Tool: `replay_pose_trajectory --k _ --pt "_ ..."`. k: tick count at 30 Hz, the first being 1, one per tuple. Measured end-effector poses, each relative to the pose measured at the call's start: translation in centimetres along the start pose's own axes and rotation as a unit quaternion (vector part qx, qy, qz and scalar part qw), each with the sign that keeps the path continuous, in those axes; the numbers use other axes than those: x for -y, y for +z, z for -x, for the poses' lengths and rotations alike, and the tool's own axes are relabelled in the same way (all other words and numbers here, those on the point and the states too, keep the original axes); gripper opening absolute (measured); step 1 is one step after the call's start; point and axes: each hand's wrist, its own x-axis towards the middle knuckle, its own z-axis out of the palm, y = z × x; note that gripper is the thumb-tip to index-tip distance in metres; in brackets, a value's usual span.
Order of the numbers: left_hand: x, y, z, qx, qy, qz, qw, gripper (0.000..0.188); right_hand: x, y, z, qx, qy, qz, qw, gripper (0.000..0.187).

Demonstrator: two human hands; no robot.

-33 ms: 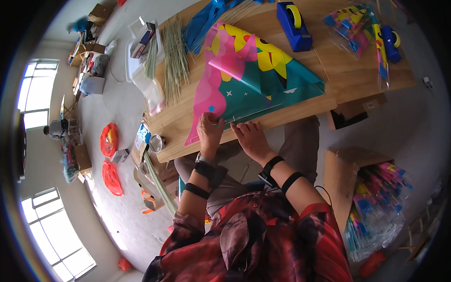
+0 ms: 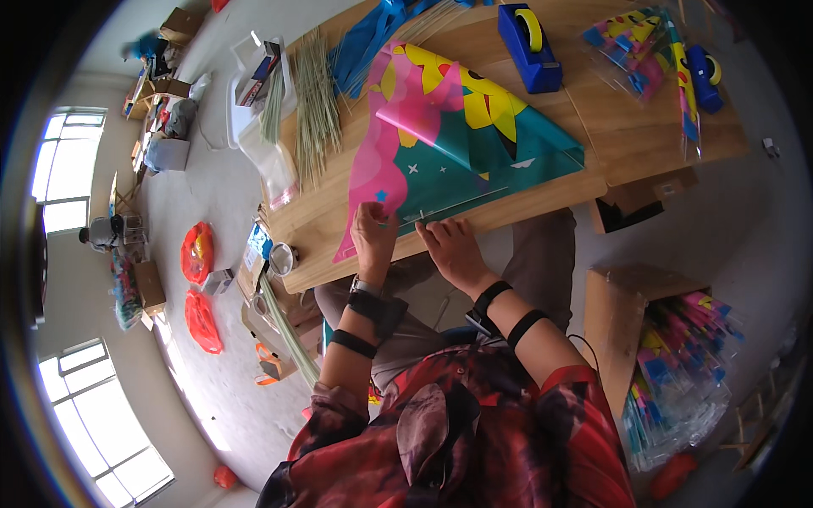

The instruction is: The recorder is assembling a colorful kite with a Pikachu design by attaching bamboo sticks and securing them with tape.

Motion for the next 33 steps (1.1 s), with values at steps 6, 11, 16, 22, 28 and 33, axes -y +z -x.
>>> replay_pose_trajectory --k 6,11,16,22,28,33 --pt "-1.9 -2.3 2.1 -0.04 0.26 -0.101 0.959 0.035 -0.1 0.1 0.2 0.0 0.001 0.0 1.0 0.046" --pt "0.2 -1.0 4.1 0.106 0.319 -0.138 0.932 0.082 0.1 0.0 0.2 -0.011 0.003 -0.01 1.0 0.044" --pt "0.7 -0.5 4.7 0.13 0.277 -0.152 0.94 0.084 0.0 0.1 0.4 -0.013 0.001 -0.014 1.0 0.043" --pt "1.0 -1.7 4.7 0.149 0.269 -0.181 0.934 0.08 -0.1 -0.3 0.6 0.007 -0.003 0.016 1.0 0.045" --pt "3.0 -2.0 4.7 0.115 0.277 -0.102 0.948 0.074 -0.7 -0.8 0.7 0.007 -0.043 0.029 0.999 0.048" --pt "2.0 -1.6 4.6 0.122 0.307 -0.169 0.929 0.079 0.0 -0.9 0.1 0.059 -0.032 0.095 0.993 0.049"
